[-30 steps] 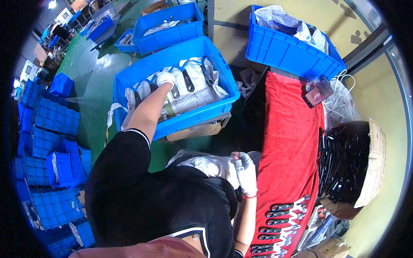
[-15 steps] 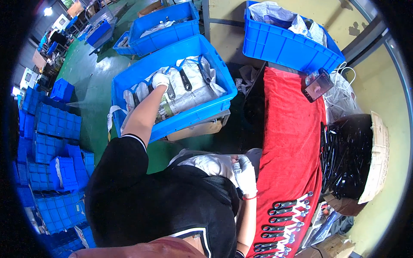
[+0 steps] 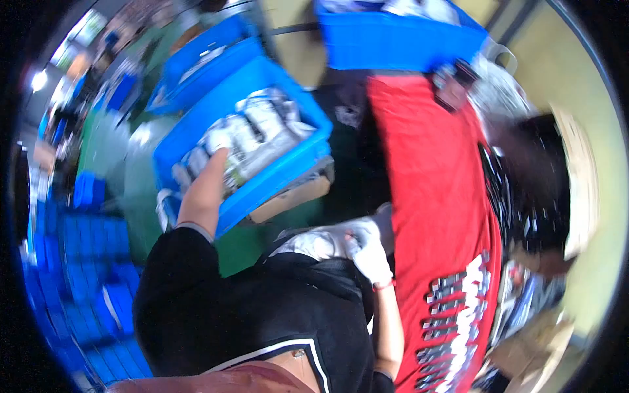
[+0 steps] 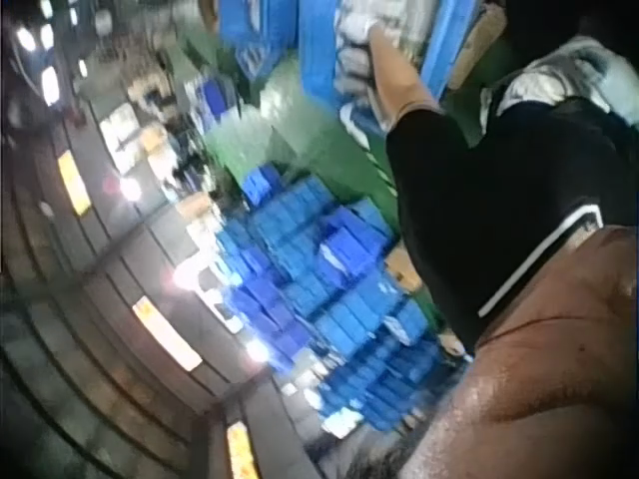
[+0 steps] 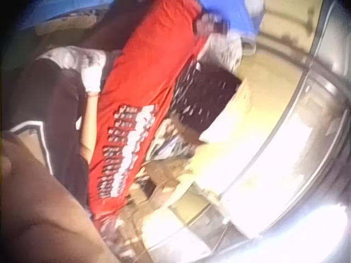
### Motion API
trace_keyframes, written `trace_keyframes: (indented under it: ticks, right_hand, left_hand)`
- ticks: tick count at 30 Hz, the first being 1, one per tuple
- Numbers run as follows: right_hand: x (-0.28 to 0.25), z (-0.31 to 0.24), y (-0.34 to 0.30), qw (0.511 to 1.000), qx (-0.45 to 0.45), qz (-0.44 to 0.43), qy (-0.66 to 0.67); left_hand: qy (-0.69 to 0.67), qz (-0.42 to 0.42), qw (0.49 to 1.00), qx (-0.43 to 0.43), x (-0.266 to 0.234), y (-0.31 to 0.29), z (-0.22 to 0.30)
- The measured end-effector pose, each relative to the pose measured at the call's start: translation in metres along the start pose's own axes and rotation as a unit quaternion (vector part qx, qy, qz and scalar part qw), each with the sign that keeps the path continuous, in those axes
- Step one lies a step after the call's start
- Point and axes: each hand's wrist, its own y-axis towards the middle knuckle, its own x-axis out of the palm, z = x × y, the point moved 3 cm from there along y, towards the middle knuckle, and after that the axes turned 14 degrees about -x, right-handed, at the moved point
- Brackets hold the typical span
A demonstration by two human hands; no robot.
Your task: The person assembles ratchet wrenches by securing their components with screws using an electric screwdriver, then packs the completed wrenches into a storage bin.
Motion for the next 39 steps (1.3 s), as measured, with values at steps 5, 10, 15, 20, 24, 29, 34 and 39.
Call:
trace_keyframes:
  ticks: [5,10,15,20,24,29,34,39]
  right_hand:
    - [-0.039,0.0,-0.006,0.986,0.048,0.108,-0.119]
    - [-0.142,0.001,-0.104,0.733,0.256,0.366,-0.513]
    - [-0.154,0.015,-0.15,0.743,0.485,0.329,-0.324]
    - [-0.149,0.049,-0.149,0.703,0.376,0.412,-0.44]
    - [-0.161,0.054,-0.146,0.817,0.459,0.303,-0.173]
    - [-0.145,0.028,-0.152,0.854,0.282,0.425,-0.106]
    - [-0.159,0.012,-0.174,0.706,0.48,0.341,-0.393]
    - [-0.161,0.061,-0.173,0.769,0.489,0.236,-0.337]
  left_hand:
    - [0.006,-0.15,0.986,0.077,-0.006,0.049,-0.054]
    - [-0.079,0.139,0.982,0.103,-0.138,-0.017,0.062]
    - [-0.395,-0.033,0.763,0.511,-0.284,-0.211,0.178]
    - [-0.34,-0.396,0.497,0.693,-0.313,-0.429,0.223]
    - [-0.211,-0.84,0.358,0.349,-0.27,-0.535,0.25]
    - [-0.174,-0.947,0.233,0.139,-0.233,-0.587,0.256]
    - [-0.263,-0.873,0.346,0.222,-0.268,-0.555,0.234]
    - [-0.308,-0.795,0.407,0.326,-0.302,-0.47,0.217]
